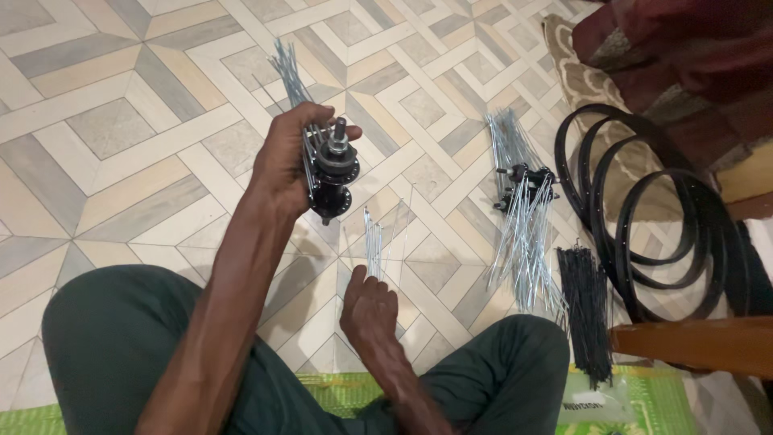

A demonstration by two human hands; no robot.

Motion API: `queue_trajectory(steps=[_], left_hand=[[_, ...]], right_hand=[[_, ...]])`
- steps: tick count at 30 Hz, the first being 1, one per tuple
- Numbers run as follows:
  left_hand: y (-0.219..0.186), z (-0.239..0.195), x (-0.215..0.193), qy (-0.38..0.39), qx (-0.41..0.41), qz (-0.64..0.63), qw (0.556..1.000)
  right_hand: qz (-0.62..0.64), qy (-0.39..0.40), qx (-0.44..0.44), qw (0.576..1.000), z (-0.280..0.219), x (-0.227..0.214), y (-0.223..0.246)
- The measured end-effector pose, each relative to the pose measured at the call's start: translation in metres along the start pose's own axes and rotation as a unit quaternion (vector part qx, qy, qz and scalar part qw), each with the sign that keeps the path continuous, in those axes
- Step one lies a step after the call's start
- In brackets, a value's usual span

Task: The person sits on a mat and assembles a bicycle wheel by inserting metal spokes into a hub. They gather spokes from the floor, then insert them one by one into the hub's holes, gradually building the wheel structure.

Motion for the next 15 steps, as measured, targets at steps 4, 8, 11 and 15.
queue_trajectory(steps=[4, 8, 11, 15], left_hand=[[-0.001, -0.001, 0.0, -0.005, -0.01, 0.013, 1.0], [-0.005, -0.002, 0.004, 0.025, -0.003, 0.013, 1.0], [0.0, -0.001, 0.005, 0.026, -0.011, 0.012, 1.0], [0.004, 0.0, 0.002, 0.021, -0.019, 0.013, 1.0]], right_hand=[[0.08, 0.007, -0.002, 0.997, -0.003, -0.039, -0.006], [0.014, 0.002, 0.009, 1.0, -0.001, -0.069, -0.017], [0.086, -0.036, -0.038, 0.995, -0.004, -0.074, -0.022], [0.115, 0.009, -0.08, 0.99, -0.014, -0.044, -0.032]])
Point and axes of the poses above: each hand's wrist, its own z-axis towards the middle knuckle, its own x-axis out of the palm, y = z × x, the point moved 9 cm from there along z, towards the middle knuckle
